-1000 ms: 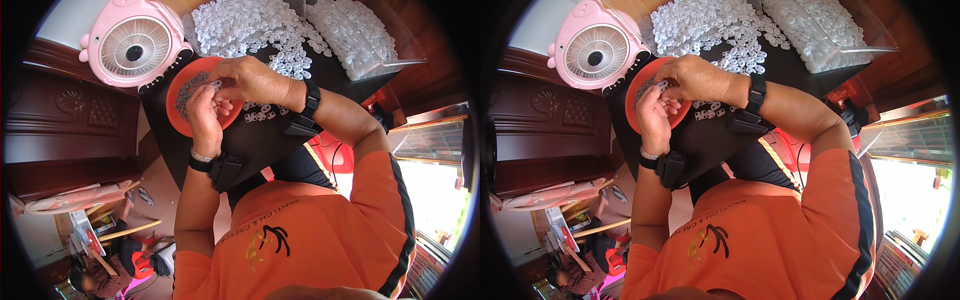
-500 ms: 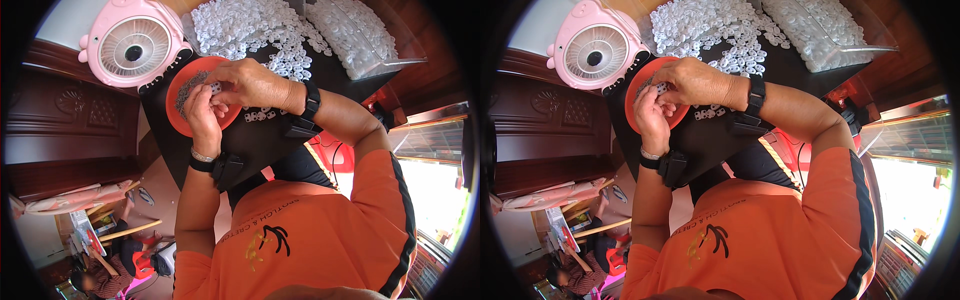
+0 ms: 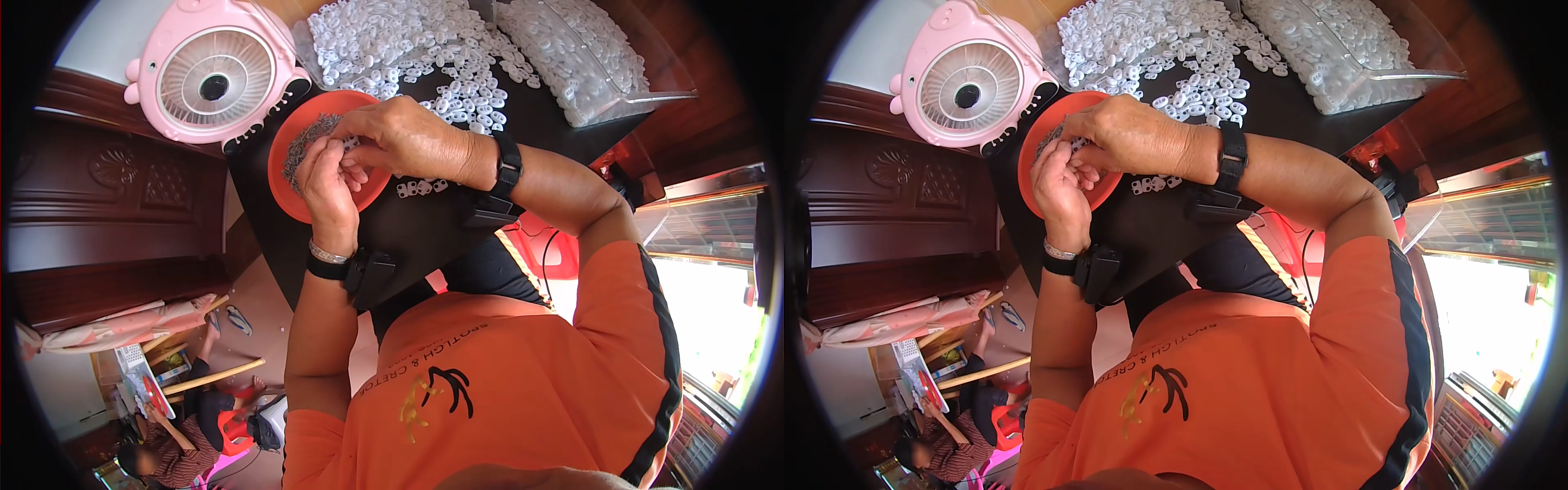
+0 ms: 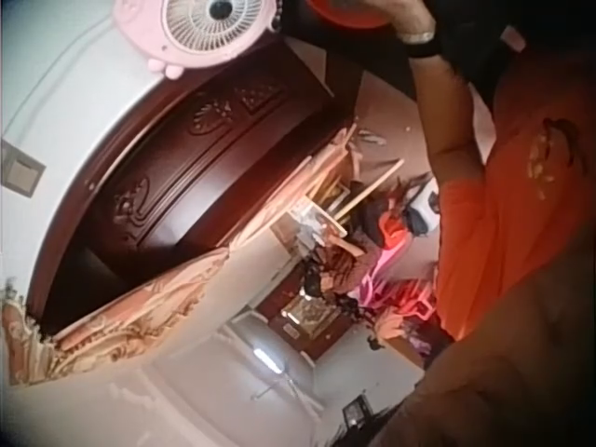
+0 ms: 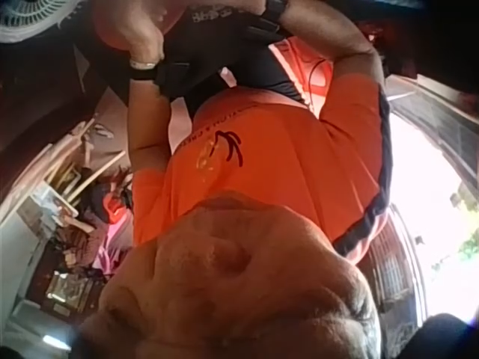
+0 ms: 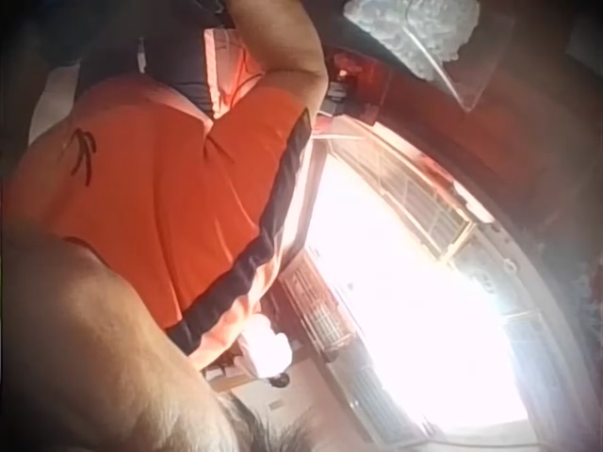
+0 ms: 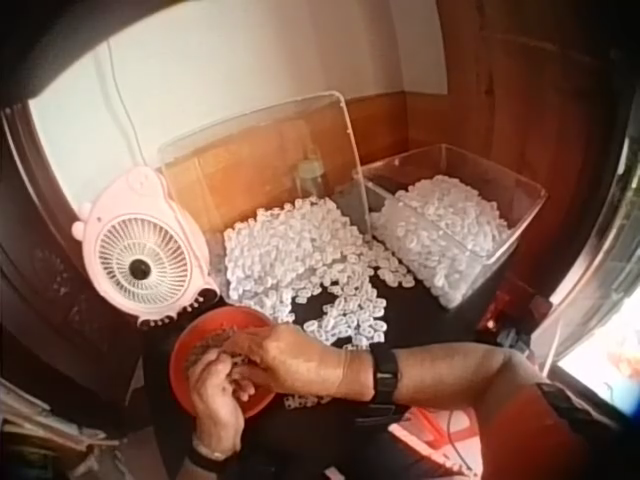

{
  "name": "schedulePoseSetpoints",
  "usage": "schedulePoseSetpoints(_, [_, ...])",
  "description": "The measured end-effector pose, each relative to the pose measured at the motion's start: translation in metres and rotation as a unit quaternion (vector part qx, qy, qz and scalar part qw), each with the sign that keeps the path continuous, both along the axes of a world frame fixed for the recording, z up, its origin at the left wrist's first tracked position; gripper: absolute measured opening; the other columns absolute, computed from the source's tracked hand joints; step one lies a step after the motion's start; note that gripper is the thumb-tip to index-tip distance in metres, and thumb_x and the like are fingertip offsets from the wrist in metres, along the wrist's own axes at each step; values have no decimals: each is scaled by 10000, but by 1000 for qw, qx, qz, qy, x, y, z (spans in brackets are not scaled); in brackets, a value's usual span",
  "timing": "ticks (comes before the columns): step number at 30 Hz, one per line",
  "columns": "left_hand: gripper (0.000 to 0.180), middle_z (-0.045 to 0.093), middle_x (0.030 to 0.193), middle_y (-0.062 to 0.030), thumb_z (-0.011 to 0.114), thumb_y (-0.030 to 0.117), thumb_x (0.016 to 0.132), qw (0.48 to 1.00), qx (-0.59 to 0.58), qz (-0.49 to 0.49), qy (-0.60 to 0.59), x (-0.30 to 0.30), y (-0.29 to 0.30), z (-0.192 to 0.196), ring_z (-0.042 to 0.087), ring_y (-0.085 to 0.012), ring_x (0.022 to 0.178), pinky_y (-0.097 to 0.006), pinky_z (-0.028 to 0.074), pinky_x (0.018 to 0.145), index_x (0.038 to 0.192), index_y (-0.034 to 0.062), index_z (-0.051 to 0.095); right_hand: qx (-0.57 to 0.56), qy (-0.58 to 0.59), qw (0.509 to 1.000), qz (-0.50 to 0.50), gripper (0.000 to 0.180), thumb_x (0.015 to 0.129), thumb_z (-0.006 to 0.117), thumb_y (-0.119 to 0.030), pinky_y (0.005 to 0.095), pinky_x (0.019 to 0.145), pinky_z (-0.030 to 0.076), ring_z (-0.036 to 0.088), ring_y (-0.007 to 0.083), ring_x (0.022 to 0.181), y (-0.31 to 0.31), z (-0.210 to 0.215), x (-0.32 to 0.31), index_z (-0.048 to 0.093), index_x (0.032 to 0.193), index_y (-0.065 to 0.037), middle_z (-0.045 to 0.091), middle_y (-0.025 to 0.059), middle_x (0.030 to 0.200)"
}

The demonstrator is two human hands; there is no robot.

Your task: Manually inserting small metal rings into white plastic components at a desk.

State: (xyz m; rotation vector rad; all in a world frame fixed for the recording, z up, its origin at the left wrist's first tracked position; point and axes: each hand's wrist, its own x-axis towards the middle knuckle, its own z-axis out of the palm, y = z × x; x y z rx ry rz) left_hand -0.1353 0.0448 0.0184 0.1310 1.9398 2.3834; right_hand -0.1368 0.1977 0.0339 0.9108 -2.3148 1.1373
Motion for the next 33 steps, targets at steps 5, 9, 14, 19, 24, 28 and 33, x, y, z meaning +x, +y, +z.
schedulePoseSetpoints(5, [212,538,605,-16,485,173,898,1000,0,-3,7,2,1,1,472,-81,480,-198,324,439,816,10,594,-5,-15,1000,14,238,760,691,-118,344,624,517,650,301,718,2,2,1,621,972,-35,644,133,770])
schedulePoseSetpoints(9, [216,538,606,-15,484,173,897,1000,6,-11,17,3,0,1,461,-77,477,-198,316,438,815,7,595,-2,1,1000,14,210,772,686,-130,346,607,514,646,305,698,1,2,0,616,950,-44,641,127,751])
schedulePoseSetpoints(14, [225,537,608,-15,476,170,899,1000,-4,-4,30,3,2,1,453,-71,476,-197,314,440,800,6,595,0,2,1000,16,188,779,681,-135,349,599,512,641,312,692,3,6,1,611,930,-47,637,125,743])
schedulePoseSetpoints(19, [227,535,615,-17,474,169,898,998,5,-16,57,5,1,4,457,-75,487,-199,320,451,792,7,591,8,16,1000,11,172,775,691,-125,345,601,511,639,307,690,3,8,1,620,916,-57,636,111,739])
schedulePoseSetpoints(24, [209,516,611,-7,479,182,900,999,-6,-5,50,4,1,2,463,-79,520,-202,327,476,807,28,586,-30,-11,999,30,156,755,709,-109,329,627,514,650,287,722,6,7,-4,642,885,-56,650,100,770])
schedulePoseSetpoints(28, [213,516,618,0,484,183,899,999,-13,-6,48,3,-4,3,456,-72,523,-197,319,476,779,41,587,-31,155,981,-112,179,704,699,-138,379,607,502,629,296,681,31,40,-5,646,861,-72,641,107,747])
schedulePoseSetpoints(33, [218,517,617,1,490,170,892,999,-16,0,43,4,-3,6,453,-69,519,-197,318,468,745,41,589,-79,198,868,-449,286,758,659,-116,431,898,430,505,367,1067,85,113,19,640,1032,-40,582,164,1127])
